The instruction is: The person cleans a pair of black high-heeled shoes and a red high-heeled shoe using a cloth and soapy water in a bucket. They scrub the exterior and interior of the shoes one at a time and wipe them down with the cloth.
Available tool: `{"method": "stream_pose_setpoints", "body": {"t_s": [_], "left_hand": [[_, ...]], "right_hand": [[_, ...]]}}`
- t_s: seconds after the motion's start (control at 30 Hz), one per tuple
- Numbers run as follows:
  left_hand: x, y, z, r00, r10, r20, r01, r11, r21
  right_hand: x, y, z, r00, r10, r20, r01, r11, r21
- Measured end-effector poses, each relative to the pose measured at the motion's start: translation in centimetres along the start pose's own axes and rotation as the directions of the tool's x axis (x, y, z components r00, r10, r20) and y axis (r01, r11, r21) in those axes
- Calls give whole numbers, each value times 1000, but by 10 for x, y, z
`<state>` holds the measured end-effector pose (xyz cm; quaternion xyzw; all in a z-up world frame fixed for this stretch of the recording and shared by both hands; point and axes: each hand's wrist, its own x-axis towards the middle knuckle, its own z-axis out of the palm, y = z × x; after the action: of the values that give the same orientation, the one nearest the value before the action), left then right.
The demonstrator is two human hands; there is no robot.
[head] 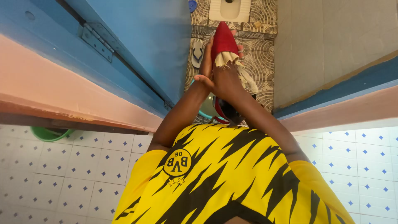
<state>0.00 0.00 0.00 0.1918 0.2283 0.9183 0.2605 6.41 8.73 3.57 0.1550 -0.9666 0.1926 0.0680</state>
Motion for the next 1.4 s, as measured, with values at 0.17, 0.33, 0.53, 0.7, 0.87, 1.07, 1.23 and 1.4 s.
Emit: {"method": "stream_pose_setpoints", "body": {"t_s": [0.17,0.33,0.53,0.7,0.87,1.07,1.23,1.4], "left_hand": [[2,7,-5,979,-62,-196,44,994,-97],[2,-1,-22,978,10,-209,-68,959,-273],[6,33,-25,960,181,-212,-215,964,-155],[14,53,-13,925,344,-161,-350,937,-10],[10,53,-4,926,333,-177,-325,943,76],[4,45,-2,921,376,-103,-364,925,112],[-2,44,-11,921,372,-115,-362,927,98],[-9,47,-21,892,392,-225,-410,911,-39]], "right_hand": [[4,-2,-35,979,-162,-128,185,962,201],[-15,3,-44,962,-266,-56,271,935,230],[-41,22,-48,973,-184,136,147,958,244],[-47,1,-57,937,-237,258,252,967,-29],[-47,-3,-46,922,-379,82,375,925,61],[-49,12,-32,933,-357,33,349,925,150],[-61,66,7,985,157,-78,-22,551,834],[-74,106,34,710,704,-4,73,-69,995]]}}
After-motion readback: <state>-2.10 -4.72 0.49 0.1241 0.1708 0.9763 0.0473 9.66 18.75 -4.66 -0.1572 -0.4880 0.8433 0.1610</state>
